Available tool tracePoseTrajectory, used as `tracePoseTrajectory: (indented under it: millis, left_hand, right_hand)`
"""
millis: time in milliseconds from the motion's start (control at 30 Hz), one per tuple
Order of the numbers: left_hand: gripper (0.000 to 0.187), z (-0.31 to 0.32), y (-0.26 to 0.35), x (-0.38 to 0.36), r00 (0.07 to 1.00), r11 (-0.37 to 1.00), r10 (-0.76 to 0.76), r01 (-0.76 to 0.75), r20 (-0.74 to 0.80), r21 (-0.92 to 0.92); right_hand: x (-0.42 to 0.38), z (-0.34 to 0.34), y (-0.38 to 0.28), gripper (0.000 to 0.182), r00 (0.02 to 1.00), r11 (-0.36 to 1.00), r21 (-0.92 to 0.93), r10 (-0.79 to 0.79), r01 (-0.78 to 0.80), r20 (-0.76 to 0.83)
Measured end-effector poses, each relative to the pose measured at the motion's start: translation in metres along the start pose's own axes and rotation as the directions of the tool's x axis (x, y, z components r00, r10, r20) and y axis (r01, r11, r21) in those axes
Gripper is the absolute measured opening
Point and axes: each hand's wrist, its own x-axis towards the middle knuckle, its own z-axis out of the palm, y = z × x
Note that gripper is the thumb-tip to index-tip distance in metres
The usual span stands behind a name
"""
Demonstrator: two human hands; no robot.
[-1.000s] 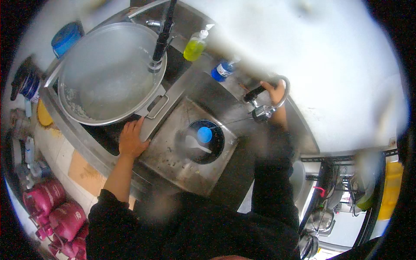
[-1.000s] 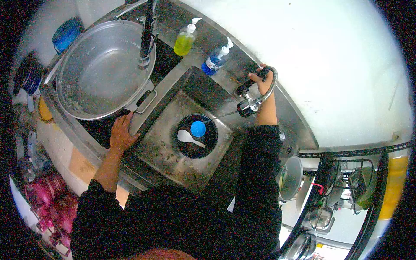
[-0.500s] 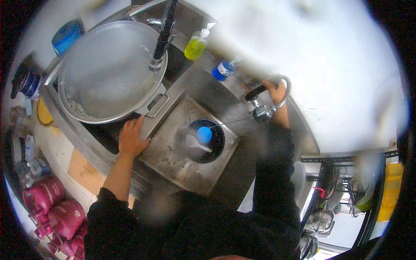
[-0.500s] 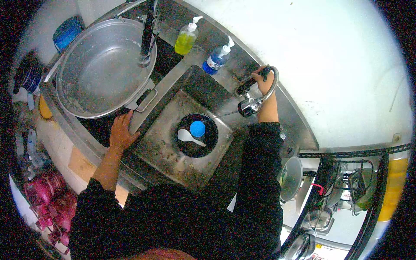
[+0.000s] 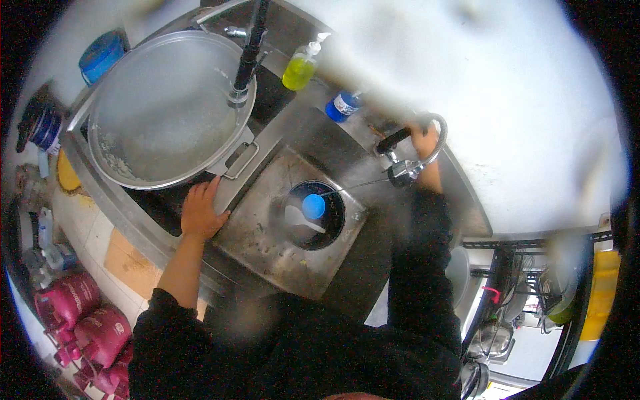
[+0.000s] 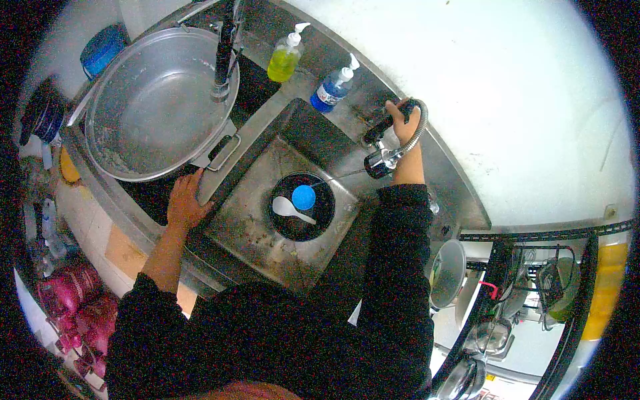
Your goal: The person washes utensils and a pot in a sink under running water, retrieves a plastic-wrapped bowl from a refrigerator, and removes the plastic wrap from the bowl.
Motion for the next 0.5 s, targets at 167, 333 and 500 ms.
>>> tracePoseTrajectory:
  millis: [167,333,500]
  left_hand:
    - [0.08,-0.002,0.003,-0.001,1.0,1.0,-0.019,0.019,0.004,0.014]
    - [0.08,-0.001,0.003,-0.001,1.0,1.0,-0.023,0.023,-0.007,0.007]
    - [0.081,-0.001,0.001,-0.001,1.0,1.0,-0.007,0.007,-0.012,-0.004]
  right_hand:
    - [0.0,0.008,0.009,0.026,0.996,0.994,0.105,0.039,-0.031,-0.081]
    - [0.002,0.008,0.023,0.023,0.997,0.988,0.142,-0.044,0.053,-0.068]
    - [0.002,0.011,0.03,0.021,0.993,0.987,0.13,-0.077,0.089,-0.094]
